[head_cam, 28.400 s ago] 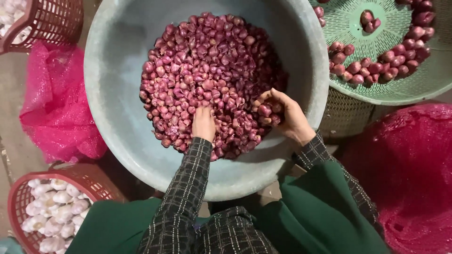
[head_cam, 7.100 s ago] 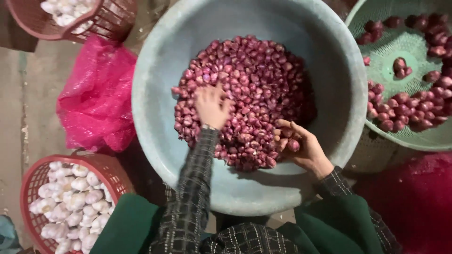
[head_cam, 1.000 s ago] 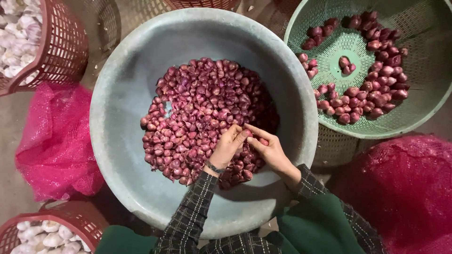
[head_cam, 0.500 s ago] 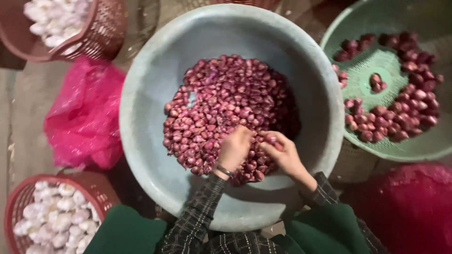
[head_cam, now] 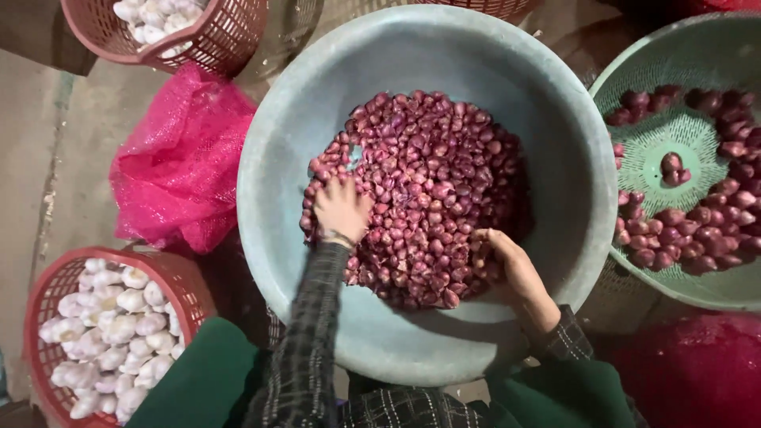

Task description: Sorting small red onions from a large basin into a smaller basket by hand for inspection.

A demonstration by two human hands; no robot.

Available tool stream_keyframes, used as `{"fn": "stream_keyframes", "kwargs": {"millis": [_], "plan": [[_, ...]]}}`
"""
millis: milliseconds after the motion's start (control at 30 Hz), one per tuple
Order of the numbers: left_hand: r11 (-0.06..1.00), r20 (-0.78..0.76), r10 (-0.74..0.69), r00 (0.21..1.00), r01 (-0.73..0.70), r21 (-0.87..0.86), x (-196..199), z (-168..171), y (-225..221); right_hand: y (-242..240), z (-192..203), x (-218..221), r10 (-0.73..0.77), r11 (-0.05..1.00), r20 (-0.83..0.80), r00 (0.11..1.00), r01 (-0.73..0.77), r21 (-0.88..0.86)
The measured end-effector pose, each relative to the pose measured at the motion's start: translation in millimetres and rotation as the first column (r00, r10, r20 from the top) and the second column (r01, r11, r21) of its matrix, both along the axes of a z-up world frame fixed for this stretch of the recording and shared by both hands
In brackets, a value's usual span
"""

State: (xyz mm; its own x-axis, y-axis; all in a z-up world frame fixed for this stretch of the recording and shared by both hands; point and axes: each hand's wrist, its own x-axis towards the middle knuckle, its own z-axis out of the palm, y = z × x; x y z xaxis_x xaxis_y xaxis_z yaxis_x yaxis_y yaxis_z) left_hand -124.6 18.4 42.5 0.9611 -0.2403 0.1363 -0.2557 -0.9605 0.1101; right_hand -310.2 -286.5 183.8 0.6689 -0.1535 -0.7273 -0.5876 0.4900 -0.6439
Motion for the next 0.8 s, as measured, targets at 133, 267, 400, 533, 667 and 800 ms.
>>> {"fn": "stream_keyframes", "kwargs": {"millis": [133,267,400,533,667,800], "plan": [[0.978,-0.186,0.180,0.966,-0.156,0.135,-44,6,-52,10,33,5,-0.216,0.952,-0.027,0.976,0.217,0.214],[0.993,-0.324,0.111,0.940,-0.117,0.001,-59,-31,-57,14,42,19,-0.205,0.937,-0.059,0.977,0.214,0.275],[0.999,-0.298,0.038,0.954,-0.037,0.011,-88,-31,-58,7,7,6,-0.149,0.964,-0.014,0.989,0.148,0.223],[0.923,-0.493,-0.290,0.821,0.104,-0.370,-72,-2,-54,0,-15,-4,-0.060,0.989,-0.040,0.997,0.065,0.136],[0.973,-0.234,0.205,0.950,-0.171,0.157,17,64,-13,0,-7,-4,-0.153,0.975,-0.054,0.987,0.160,0.154],[0.980,-0.309,0.100,0.946,-0.040,0.195,65,-39,59,3,-15,-5,-0.139,0.960,-0.005,0.990,0.136,0.245]]}}
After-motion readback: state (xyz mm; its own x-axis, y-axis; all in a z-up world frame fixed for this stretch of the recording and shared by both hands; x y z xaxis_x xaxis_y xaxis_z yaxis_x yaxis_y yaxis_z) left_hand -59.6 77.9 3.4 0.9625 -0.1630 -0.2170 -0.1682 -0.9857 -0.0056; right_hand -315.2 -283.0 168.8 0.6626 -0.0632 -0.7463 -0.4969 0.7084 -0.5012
